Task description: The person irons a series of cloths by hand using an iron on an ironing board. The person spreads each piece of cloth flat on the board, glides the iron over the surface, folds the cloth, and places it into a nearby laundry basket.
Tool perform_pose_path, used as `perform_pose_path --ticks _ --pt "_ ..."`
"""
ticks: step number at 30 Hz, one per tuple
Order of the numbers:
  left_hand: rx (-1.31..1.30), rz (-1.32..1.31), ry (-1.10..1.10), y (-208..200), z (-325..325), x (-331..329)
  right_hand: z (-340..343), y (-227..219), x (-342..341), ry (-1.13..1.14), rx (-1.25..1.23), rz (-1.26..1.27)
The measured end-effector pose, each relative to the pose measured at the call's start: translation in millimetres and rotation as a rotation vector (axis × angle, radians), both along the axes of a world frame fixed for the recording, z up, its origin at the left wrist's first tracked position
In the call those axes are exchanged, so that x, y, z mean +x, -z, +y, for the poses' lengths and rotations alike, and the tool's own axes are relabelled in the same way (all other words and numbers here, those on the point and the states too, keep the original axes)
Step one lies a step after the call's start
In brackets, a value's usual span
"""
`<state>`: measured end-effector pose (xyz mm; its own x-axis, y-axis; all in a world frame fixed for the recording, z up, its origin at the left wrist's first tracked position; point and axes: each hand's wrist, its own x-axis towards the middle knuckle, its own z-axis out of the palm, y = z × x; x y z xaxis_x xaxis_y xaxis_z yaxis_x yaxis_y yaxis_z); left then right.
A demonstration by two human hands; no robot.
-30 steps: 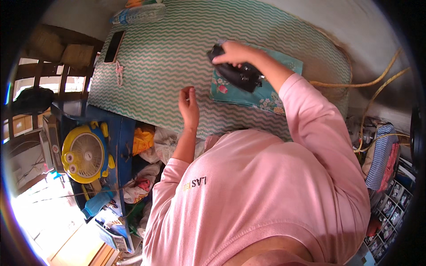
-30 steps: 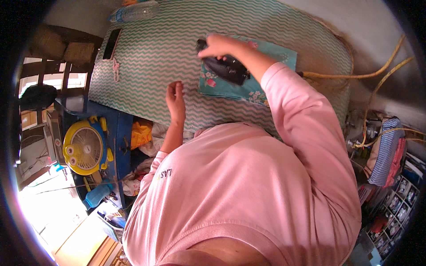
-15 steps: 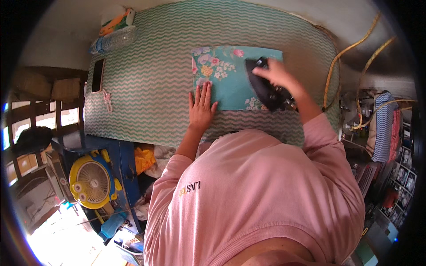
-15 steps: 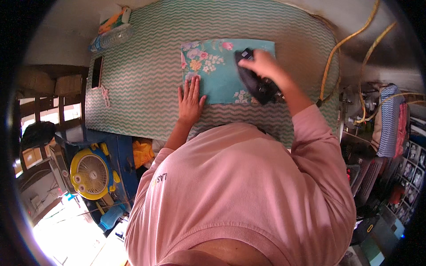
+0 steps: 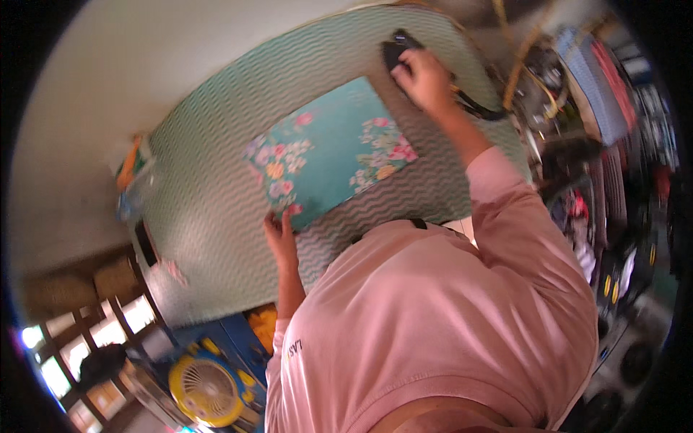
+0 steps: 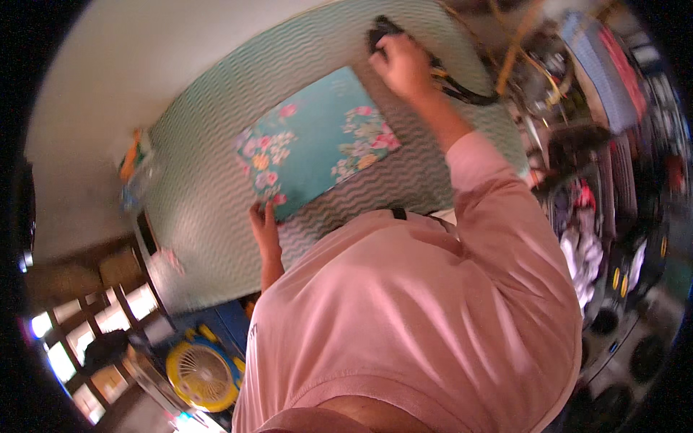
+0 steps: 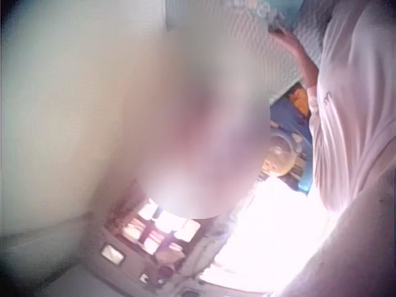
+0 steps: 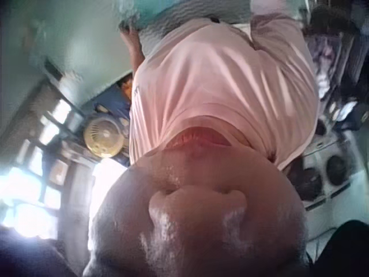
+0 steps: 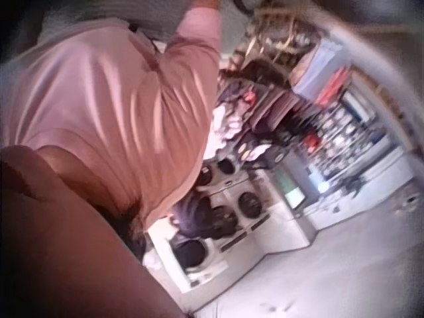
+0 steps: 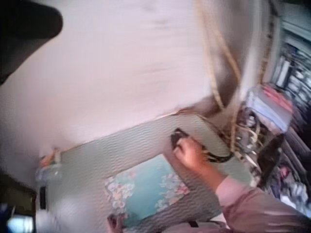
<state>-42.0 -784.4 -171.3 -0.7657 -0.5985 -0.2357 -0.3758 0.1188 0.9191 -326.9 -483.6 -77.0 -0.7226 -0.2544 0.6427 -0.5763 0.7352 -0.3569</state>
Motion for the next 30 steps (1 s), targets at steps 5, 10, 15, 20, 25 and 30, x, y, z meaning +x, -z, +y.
perform_pose_path --ticks 5,10,15,20,25,30 --pt "0.296 -0.167 0.223 -49 2 -22 12 62 110 0.077 0.251 -0.566" --pt "-0.021 -0.093 0.564 -111 9 -64 13 49 138 0.051 -0.223 -0.757" --pt "0.236 0.233 0.519 -164 54 -79 85 -30 193 0.003 -0.518 -0.660" --pt "0.508 0.201 0.829 -173 171 -47 195 -52 312 0.266 -0.836 -0.767" --pt "0.548 -0.055 1.206 -140 318 12 302 -44 488 0.763 -0.929 -0.744" --pt "0.496 -0.361 1.545 -113 452 79 362 -46 646 1.050 -1.035 -0.608"
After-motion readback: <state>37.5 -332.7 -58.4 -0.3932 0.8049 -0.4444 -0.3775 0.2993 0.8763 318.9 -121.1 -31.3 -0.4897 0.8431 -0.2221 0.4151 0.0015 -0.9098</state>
